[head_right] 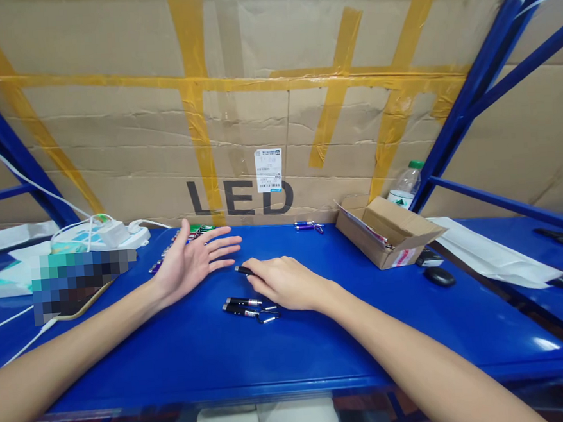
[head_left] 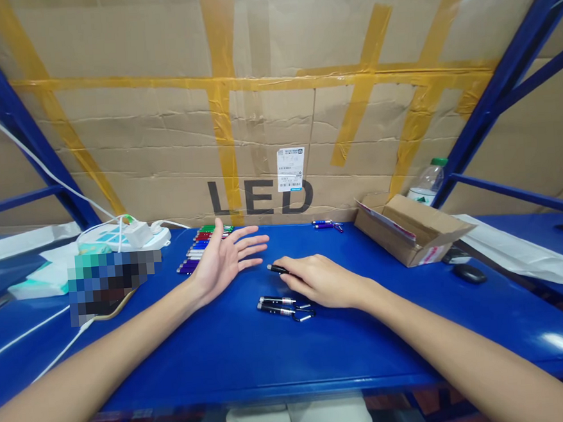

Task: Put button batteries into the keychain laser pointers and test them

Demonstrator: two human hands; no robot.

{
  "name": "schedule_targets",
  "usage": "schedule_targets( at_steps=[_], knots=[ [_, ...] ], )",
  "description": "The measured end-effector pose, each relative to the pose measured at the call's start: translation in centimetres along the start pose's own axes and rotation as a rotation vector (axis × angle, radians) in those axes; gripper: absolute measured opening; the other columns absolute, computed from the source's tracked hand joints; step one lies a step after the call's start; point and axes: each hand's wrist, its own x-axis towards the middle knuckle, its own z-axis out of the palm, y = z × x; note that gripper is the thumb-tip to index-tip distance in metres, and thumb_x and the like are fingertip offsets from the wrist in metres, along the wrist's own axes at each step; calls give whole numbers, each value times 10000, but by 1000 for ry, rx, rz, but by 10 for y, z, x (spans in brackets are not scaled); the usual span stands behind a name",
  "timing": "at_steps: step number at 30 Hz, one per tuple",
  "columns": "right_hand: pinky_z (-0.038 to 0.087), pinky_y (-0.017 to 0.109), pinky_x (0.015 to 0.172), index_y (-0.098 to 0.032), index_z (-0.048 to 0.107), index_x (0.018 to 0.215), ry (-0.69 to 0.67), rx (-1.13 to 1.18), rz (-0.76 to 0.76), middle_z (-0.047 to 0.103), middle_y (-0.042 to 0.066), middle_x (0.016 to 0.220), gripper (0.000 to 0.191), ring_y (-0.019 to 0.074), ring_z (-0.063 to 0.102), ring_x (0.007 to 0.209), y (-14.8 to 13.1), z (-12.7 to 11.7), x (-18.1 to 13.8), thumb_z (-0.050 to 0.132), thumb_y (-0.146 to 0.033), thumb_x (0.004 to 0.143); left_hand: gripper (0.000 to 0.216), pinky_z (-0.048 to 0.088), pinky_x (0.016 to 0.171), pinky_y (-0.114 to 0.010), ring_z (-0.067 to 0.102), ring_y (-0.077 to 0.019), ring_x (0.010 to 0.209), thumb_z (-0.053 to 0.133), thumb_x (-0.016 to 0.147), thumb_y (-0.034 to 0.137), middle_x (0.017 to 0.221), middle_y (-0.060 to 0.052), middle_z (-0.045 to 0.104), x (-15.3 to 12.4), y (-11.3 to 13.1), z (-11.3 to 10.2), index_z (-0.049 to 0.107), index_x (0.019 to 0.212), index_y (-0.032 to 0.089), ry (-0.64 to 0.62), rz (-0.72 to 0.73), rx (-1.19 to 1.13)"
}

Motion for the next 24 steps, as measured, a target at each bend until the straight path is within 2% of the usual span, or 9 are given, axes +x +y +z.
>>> schedule_targets(
  at_steps=[5, 8, 12, 20, 24],
  knots=[
    [457, 326, 736, -207, 474, 1423, 16, 8, 86, 787, 102, 1131, 298, 266, 756, 912, 6, 6, 0, 447, -335, 1155, 859, 507, 1083, -501, 571, -391, 1428, 295, 1027, 827, 1530, -209, 633, 0, -1, 0, 637, 1454, 165, -1, 3, 11],
    [441, 321, 716, -215, 519, 1294, 14, 20, 90, 773, 77, 1076, 201, 255, 735, 883, 6, 6, 1, 467, -345, 1149, 843, 521, 1057, -483, 583, -385, 1413, 304, 1033, 815, 1520, -210, 640, 0, -1, 1, 640, 1445, 160, 10, 1, 22],
    [471, 318, 763, -223, 588, 1120, -6, 12, 4, 726, 60, 1104, 145, 229, 703, 934, 4, 3, 0, 518, -348, 1134, 828, 543, 1015, -455, 608, -378, 1380, 331, 1039, 800, 1506, -217, 649, 0, 0, 3, 640, 1442, 146, 30, -6, 41],
    [513, 342, 869, -217, 636, 1237, -25, -64, 50, 689, 84, 1206, 154, 250, 674, 1101, 12, 8, 1, 589, -281, 1105, 815, 561, 984, -426, 632, -360, 1349, 312, 1053, 784, 1457, -211, 682, 1, -1, 4, 637, 1445, 148, 37, -17, 66],
    [490, 392, 906, -191, 656, 1233, -12, -154, 64, 695, 110, 1192, 176, 272, 638, 1078, 14, 9, 2, 591, -290, 1103, 816, 564, 971, -420, 634, -357, 1340, 316, 1052, 785, 1463, -212, 677, 1, -1, 3, 636, 1445, 146, 38, -16, 70]
  ],
)
